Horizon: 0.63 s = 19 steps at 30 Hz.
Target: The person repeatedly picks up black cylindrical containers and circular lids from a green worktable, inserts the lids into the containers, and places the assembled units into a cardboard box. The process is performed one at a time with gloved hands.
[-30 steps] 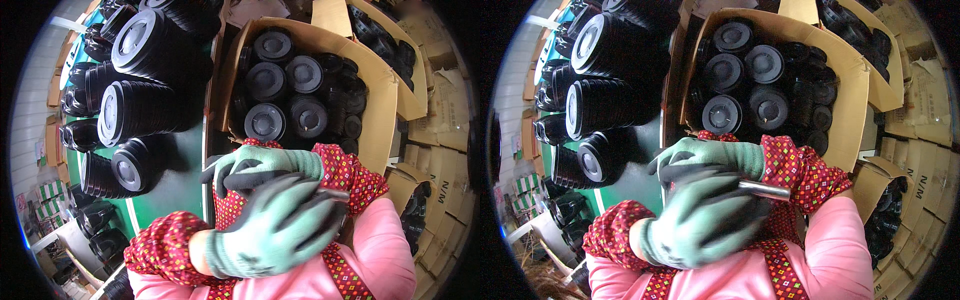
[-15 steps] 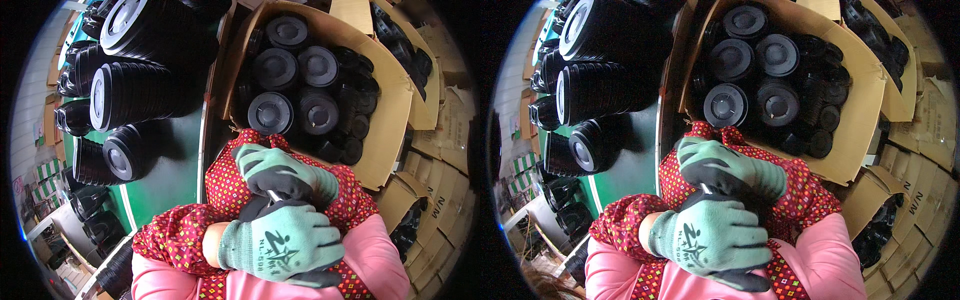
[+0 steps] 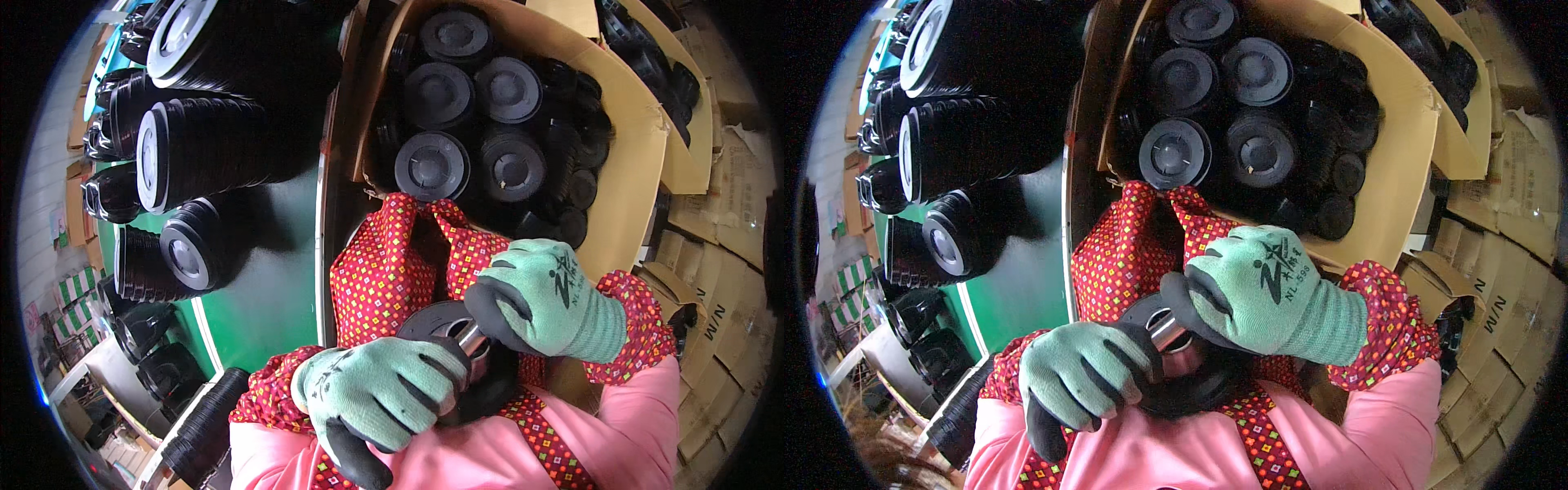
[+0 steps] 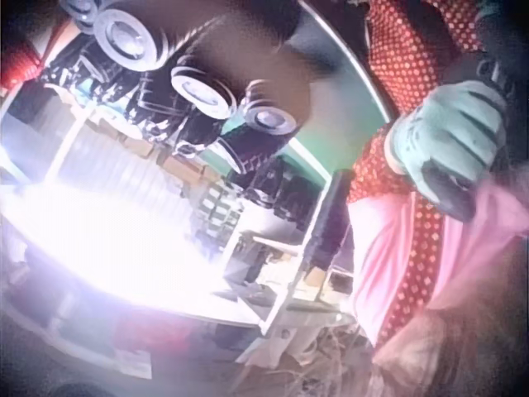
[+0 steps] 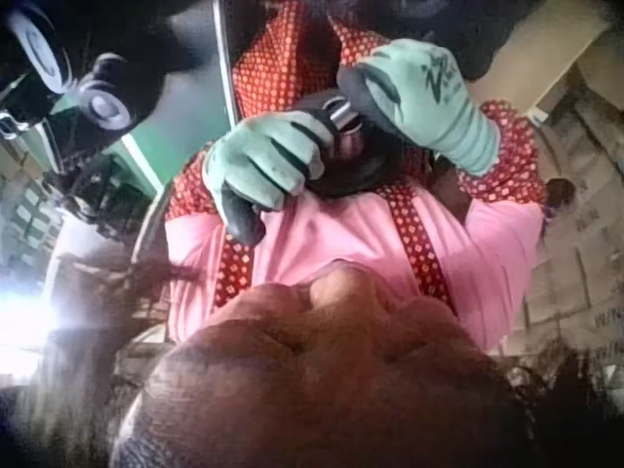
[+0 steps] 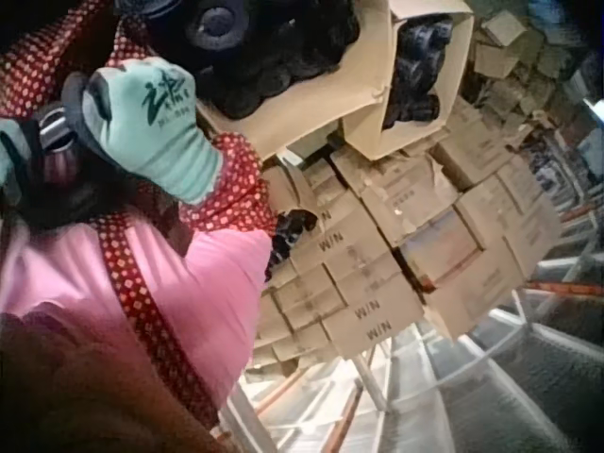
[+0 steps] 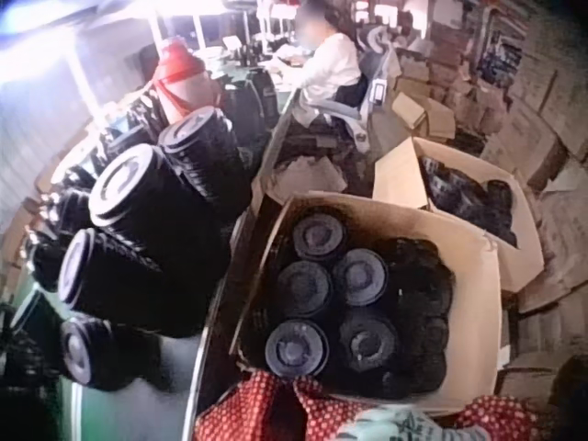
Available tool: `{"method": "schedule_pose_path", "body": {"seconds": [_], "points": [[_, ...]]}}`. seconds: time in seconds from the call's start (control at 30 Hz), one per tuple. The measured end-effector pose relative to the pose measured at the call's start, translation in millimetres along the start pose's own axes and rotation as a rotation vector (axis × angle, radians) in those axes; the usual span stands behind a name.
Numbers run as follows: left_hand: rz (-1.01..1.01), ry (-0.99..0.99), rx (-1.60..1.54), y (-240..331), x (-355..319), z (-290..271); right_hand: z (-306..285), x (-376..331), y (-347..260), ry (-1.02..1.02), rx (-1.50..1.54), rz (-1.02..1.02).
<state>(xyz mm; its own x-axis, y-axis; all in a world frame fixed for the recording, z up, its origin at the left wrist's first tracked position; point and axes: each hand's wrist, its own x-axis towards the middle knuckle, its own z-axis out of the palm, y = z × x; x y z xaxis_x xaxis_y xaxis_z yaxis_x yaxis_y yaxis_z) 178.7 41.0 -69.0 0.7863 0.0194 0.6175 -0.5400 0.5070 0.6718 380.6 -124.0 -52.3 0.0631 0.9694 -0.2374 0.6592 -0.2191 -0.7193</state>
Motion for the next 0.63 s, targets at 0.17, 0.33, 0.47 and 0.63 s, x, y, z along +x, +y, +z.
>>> {"method": "schedule_pose_path", "body": {"seconds": [0.17,0.33,0.47,0.63], "points": [[0.004,0.003,0.279,-1.9,35.6,-10.2,28.5,12.2,18.0,0.266,-0.019,-0.128],[0.033,-0.041,1.047,39.6,32.4,-2.0,-0.7,19.0,-9.9,0.481,-0.041,-0.186],[-0.407,0.156,1.747,54.4,-26.2,7.7,4.7,-43.6,-30.0,0.204,0.046,-0.196],[-0.823,0.298,2.070,33.8,-127.0,-27.7,36.6,-64.3,-20.1,-0.030,0.226,-0.139]]}}
